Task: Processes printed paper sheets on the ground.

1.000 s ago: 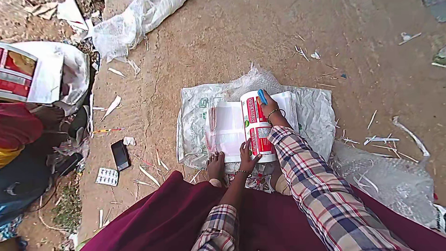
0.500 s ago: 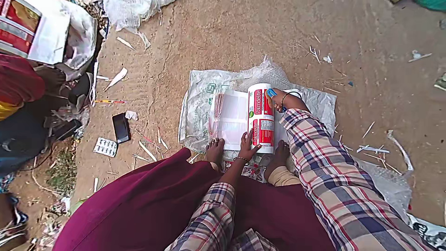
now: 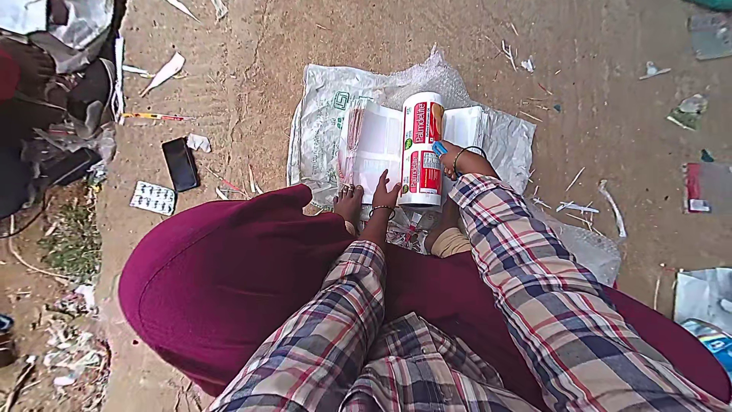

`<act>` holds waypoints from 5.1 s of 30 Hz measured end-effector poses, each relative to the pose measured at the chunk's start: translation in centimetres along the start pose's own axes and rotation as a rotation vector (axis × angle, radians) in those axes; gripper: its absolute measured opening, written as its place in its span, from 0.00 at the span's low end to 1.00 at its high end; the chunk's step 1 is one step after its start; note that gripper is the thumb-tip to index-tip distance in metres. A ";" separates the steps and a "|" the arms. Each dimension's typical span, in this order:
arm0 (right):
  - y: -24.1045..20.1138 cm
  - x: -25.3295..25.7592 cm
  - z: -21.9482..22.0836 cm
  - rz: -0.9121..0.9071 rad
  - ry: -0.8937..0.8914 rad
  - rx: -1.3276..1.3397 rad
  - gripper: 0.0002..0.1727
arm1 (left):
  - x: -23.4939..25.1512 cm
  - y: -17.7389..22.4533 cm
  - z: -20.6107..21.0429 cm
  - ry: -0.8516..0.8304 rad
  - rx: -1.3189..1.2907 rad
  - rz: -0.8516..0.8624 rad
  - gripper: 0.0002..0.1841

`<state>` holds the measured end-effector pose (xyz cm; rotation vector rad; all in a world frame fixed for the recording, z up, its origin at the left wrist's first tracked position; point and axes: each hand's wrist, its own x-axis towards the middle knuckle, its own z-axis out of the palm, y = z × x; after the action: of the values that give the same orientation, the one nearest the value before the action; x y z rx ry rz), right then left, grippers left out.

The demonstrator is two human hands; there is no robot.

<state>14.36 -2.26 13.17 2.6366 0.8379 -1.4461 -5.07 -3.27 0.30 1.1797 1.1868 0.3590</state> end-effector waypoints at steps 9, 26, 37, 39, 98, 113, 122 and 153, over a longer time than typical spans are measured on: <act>3.4 -4.1 3.7 -0.002 -0.008 -0.114 0.38 | -2.0 2.0 -2.1 0.112 0.169 -0.081 0.24; 9.7 -7.7 8.0 -0.111 0.445 0.287 0.29 | -1.7 3.3 3.0 -0.082 0.319 -0.006 0.45; 13.6 0.7 13.3 -0.487 0.706 0.119 0.31 | -1.4 1.9 2.9 -0.080 0.362 0.055 0.46; 14.1 1.1 12.7 -0.532 0.668 0.133 0.31 | -1.2 1.7 2.8 -0.080 0.346 0.062 0.46; 2.3 5.5 1.0 -0.297 0.536 0.139 0.37 | 0.9 5.8 8.4 -0.110 0.483 0.304 0.21; 12.0 10.6 -0.5 -0.013 0.729 0.626 0.43 | 1.2 3.9 9.5 0.073 0.659 0.392 0.31; 9.8 10.5 1.0 0.163 0.707 -0.040 0.27 | 1.8 4.8 8.1 0.155 0.418 0.169 0.52; 11.7 12.4 2.1 0.037 0.511 0.139 0.37 | 2.3 11.0 9.6 -0.011 0.797 -0.290 0.72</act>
<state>23.35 -7.31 -0.48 3.1668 0.7226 -0.8507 7.68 -2.01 7.55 1.6410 1.5233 -0.3843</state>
